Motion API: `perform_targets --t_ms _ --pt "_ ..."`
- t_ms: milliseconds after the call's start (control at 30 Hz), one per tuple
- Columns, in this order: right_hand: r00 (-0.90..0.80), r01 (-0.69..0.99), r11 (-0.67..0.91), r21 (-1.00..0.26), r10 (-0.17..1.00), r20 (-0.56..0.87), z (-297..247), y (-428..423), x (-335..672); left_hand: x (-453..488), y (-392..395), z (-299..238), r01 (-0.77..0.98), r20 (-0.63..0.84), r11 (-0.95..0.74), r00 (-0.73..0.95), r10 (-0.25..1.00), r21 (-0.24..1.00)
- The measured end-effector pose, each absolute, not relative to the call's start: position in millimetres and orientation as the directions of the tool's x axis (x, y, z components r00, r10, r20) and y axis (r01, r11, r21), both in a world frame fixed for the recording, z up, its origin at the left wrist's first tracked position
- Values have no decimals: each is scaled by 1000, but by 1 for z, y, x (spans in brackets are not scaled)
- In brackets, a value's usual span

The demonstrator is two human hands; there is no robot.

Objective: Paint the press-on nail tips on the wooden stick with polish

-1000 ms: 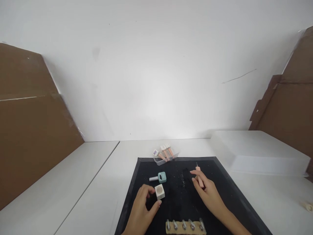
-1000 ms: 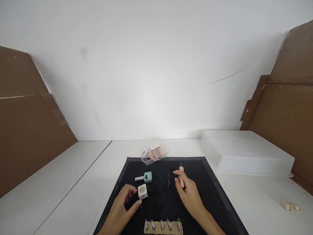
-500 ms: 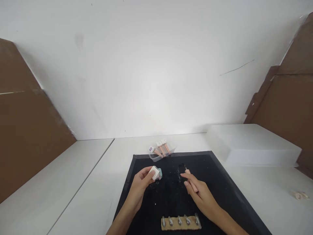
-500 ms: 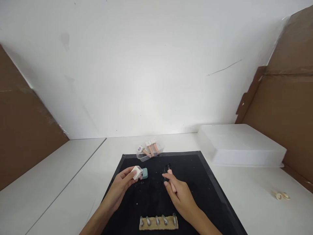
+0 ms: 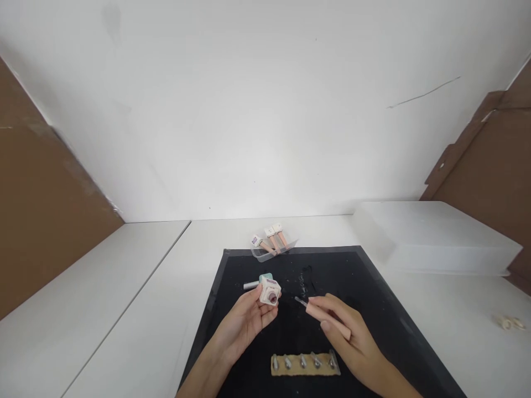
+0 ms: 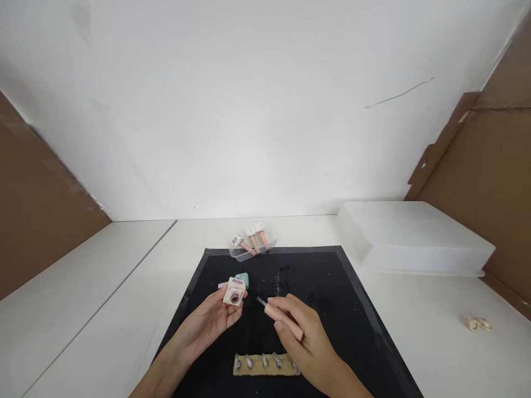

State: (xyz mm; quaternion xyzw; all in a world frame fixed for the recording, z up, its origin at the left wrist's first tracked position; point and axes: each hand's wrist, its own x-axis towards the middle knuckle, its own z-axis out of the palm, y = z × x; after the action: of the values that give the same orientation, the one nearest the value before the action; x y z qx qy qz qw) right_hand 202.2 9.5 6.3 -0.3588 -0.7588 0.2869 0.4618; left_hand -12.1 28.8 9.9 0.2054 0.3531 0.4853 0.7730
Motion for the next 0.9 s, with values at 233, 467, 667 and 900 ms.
perform_targets --t_ms 233,467,667,900 --pt "-394 242 663 -708 734 553 2 6 197 -11 29 -2 -601 -291 419 303 907 681" --pt "-459 262 698 -667 698 550 -3 8 197 -11 28 -1 -581 -268 424 339 902 695" --pt "-478 285 730 -622 670 567 -4 10 197 -9 26 0 -551 -290 444 346 892 707" --pt "-501 321 762 -562 641 582 -8 10 196 -10 28 -1 -538 -244 428 380 892 727"
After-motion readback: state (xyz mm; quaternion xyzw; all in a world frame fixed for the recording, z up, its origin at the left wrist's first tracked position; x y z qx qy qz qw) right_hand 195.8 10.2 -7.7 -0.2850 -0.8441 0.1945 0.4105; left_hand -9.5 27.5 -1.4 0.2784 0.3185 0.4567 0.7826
